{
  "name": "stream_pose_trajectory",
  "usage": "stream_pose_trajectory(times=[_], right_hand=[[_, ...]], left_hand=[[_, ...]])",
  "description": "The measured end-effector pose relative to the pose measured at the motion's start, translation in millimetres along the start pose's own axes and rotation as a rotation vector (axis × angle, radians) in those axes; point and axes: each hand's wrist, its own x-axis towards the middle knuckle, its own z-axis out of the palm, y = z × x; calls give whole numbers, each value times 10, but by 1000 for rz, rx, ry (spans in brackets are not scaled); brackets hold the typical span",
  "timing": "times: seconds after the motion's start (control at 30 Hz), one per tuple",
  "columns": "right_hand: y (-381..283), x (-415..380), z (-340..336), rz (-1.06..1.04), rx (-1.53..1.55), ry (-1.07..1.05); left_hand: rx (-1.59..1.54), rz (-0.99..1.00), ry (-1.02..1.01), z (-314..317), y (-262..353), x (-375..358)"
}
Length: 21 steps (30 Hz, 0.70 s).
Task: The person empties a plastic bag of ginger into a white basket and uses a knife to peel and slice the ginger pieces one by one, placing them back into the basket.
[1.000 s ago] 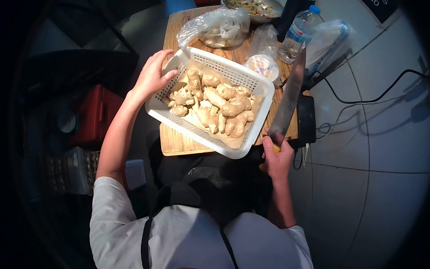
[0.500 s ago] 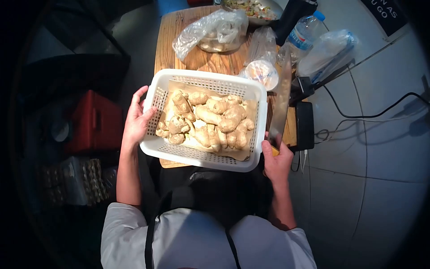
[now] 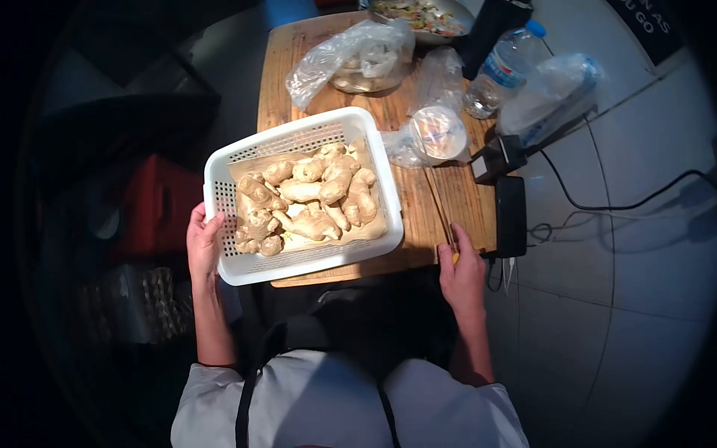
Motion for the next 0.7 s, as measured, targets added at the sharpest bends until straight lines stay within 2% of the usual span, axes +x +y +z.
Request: stream_pose_trajectory(times=[0.1,0.37,0.7], right_hand=[[-151,64,-17,3,-6,-66],[-372,304,134,-194,-139,-83],[-273,448,321,-258,-178,-62]], left_hand=[[-168,-129,-74,-8,-20,-198],[-245,-142,-48,137,78,-363],[-105,-117,-54,18,33,-288]])
